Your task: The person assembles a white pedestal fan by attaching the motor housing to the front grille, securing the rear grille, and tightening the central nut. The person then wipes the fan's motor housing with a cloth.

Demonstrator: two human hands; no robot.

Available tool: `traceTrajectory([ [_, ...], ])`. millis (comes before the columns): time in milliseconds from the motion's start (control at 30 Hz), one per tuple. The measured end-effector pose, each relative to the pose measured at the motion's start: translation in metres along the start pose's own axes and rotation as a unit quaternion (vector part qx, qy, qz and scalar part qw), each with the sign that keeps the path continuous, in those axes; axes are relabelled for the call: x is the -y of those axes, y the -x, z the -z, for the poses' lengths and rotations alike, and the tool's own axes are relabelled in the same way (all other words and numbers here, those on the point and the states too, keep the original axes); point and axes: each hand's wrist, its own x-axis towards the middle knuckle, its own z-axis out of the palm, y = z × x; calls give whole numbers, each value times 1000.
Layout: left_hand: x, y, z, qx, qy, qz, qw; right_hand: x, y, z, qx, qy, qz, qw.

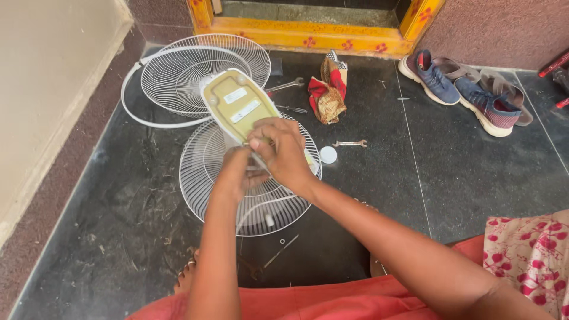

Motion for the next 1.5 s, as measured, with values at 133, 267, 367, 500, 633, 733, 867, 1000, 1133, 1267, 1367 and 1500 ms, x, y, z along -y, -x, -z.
traceTrajectory([
  [133,-1,1,11,35,180,23,983,-10,-1,-4,-9,12,-66,998],
  [267,-2,2,5,51,157,-3,986,-16,-5,-2,5,37,-42,998],
  [367,-1,4,6,11,181,-49,982,-7,-4,-6,-5,48,-49,998],
  [500,1,3,10,-51,192,-32,980,3,-4,-8,-32,58,-48,997],
  [633,11,0,13,-88,201,-29,975,7,2,-15,-31,69,-54,996],
  [733,14,-3,10,-106,202,-22,973,7,0,-13,-12,86,-35,996],
  [867,13,-5,16,-110,198,-11,974,-2,-13,9,138,65,-17,988],
  [1000,11,-6,22,-55,229,6,972,-24,-26,47,124,115,31,985],
  [1133,9,-2,20,-33,207,16,978,-23,-22,43,266,177,-146,936],
  [1267,7,1,25,16,203,20,979,-16,-14,36,254,200,-181,929],
  [1367,11,4,40,4,138,46,989,-15,-17,40,263,194,-196,925],
  [1500,43,-3,41,-90,94,69,989,-18,-20,48,261,169,-190,931],
])
